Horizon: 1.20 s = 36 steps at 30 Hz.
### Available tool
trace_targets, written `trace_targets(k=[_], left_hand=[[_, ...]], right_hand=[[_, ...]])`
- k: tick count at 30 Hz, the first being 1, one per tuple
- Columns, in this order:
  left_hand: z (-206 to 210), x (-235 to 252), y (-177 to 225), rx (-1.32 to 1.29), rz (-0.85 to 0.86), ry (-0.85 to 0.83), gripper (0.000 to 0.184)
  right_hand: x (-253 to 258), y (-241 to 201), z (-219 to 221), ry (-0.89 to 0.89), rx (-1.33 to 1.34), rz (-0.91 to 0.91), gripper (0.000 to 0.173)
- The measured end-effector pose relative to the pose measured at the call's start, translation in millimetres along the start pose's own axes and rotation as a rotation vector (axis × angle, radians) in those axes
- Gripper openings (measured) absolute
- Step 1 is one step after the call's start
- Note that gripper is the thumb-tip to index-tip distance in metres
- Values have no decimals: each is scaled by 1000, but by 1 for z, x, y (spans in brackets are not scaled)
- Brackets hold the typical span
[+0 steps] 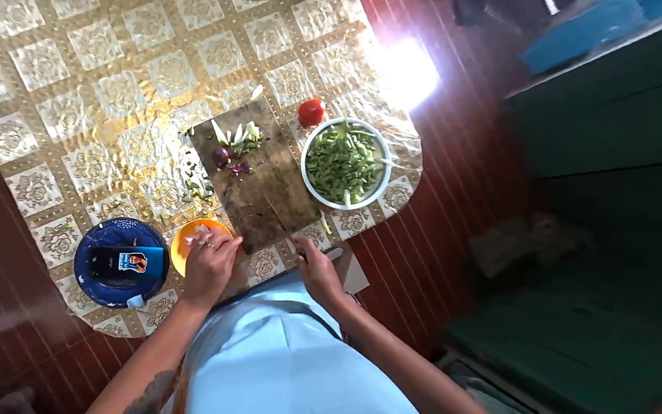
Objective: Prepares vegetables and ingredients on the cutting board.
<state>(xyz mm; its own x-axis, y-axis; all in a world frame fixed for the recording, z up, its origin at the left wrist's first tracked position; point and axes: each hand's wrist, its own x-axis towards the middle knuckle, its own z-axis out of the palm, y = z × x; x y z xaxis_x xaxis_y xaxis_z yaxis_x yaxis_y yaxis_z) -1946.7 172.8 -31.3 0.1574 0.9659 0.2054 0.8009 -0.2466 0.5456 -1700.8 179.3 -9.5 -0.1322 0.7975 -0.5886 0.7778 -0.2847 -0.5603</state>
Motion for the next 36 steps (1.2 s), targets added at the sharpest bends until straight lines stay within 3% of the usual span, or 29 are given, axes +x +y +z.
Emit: trace_targets(k=[5,11,14,18,21,23,27,30,33,36], left_hand=[[26,83,6,22,-136,-298,25],[59,127,-3,121,-194,-420,22],[50,115,1,-7,-152,-379,16],[-6,54,-4,-196,-45,-150,13],[-38,-11,-29,-86,-103,-56,27],[-49,-37,-40,29,-205,-50,21],[-44,-35,-43,172,-314,-63,30],[-37,-18,-43,237,-368,-213,32],[-29,-12,-46,353,-353,-280,24],[-25,-15,-55,373,-296,-231,17]], right_hand=[[-6,24,-11,61,24,92,42],[-3,25,-15,44,62,64,41],[2,23,-16,41,105,23,40],[12,20,-19,36,133,-78,40],[23,13,-20,-27,106,-129,40],[28,4,-21,-76,72,-132,40],[34,-12,-16,-91,40,-176,39],[35,-20,-12,-103,29,-220,39],[34,-25,-9,-118,6,-241,38],[33,-27,-9,-128,-2,-252,38]])
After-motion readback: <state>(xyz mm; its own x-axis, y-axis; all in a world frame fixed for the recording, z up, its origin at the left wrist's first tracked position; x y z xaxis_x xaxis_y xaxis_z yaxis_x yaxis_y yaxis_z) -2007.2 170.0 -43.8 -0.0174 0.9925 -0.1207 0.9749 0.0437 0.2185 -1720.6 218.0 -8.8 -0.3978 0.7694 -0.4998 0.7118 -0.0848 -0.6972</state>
